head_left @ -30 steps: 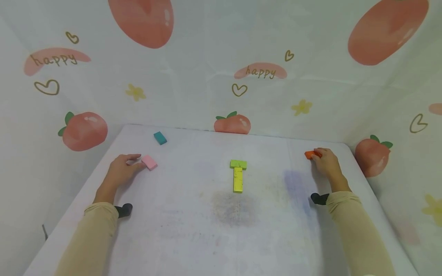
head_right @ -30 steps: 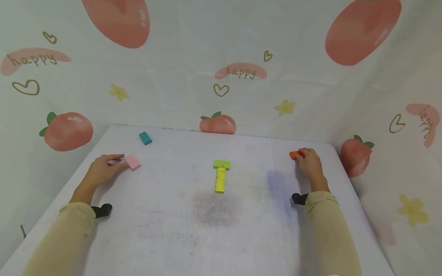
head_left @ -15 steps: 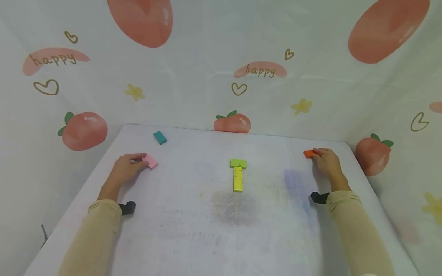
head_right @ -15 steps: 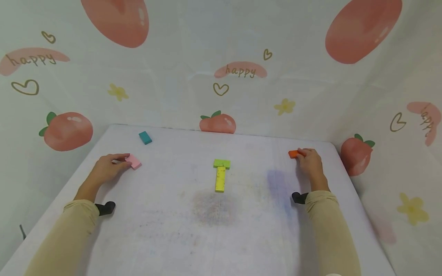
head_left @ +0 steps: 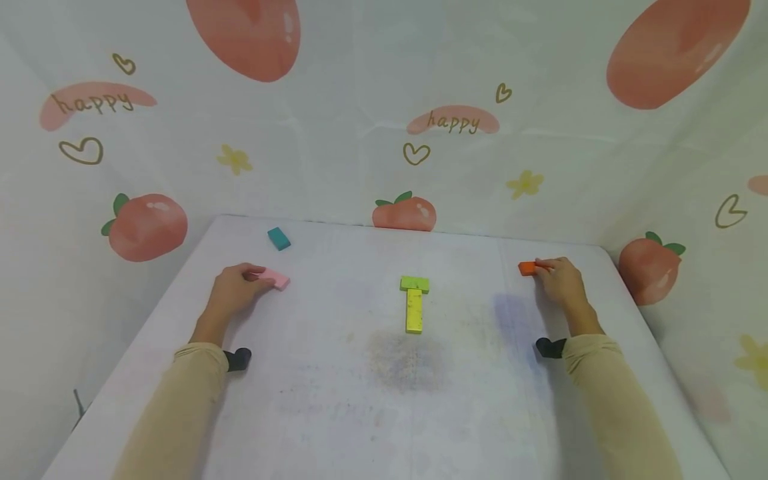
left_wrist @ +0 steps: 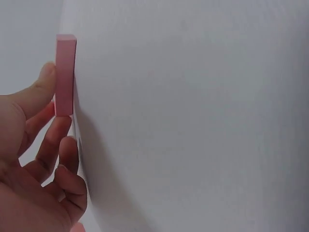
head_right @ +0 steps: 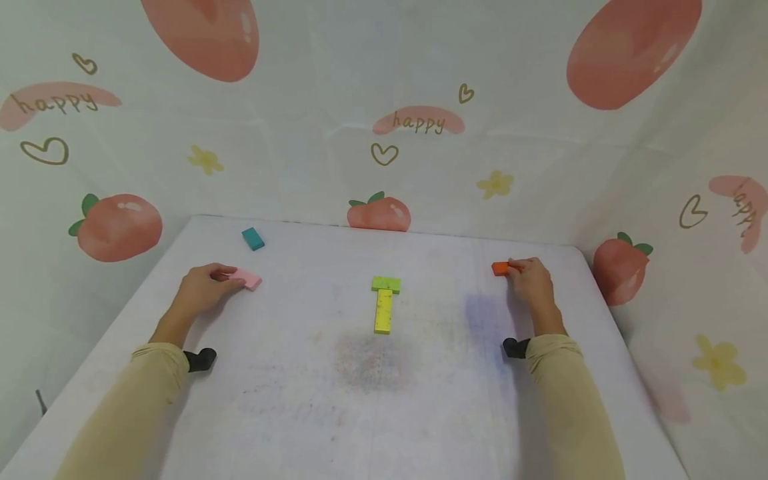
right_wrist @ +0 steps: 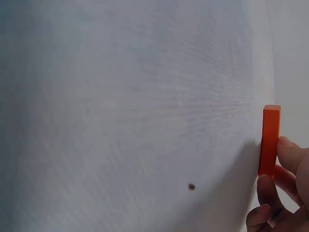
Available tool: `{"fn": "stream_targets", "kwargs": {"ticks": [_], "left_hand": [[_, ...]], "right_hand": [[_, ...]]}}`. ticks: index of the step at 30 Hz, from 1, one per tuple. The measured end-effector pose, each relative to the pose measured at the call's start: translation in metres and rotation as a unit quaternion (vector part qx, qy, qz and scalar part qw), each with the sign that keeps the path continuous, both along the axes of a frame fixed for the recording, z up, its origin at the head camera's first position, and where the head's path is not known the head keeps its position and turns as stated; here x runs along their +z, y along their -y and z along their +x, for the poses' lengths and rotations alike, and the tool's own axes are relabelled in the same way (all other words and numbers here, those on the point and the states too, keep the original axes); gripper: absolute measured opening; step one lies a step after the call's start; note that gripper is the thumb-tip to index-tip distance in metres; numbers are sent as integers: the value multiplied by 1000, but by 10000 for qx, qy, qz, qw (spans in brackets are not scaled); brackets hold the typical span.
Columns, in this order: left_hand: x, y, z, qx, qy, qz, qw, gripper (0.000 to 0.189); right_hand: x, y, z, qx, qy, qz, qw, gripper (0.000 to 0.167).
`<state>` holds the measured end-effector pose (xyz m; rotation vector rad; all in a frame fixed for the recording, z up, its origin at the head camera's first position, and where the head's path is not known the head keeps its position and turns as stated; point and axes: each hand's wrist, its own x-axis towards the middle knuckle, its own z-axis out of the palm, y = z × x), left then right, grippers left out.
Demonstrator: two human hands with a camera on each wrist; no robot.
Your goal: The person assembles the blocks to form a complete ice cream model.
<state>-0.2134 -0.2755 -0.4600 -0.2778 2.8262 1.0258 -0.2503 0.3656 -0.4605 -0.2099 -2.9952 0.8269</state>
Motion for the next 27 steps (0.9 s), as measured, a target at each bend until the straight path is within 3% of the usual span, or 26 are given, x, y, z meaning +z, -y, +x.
{"fn": "stream_targets", "kwargs": {"ticks": [8,16,27], "left_hand": [[1,-15,-6,85,199,124,9997,59],[5,-23,-7,15,109,170,9998,59],[1,-33,-14,17,225,271,9994,56]], "right_hand": [[2,9,0,-439,416,-284,9978,41],[1,20,1,-351,338,-358,9982,39],[3,28,3,-259,291,-285,9988,37]]}}
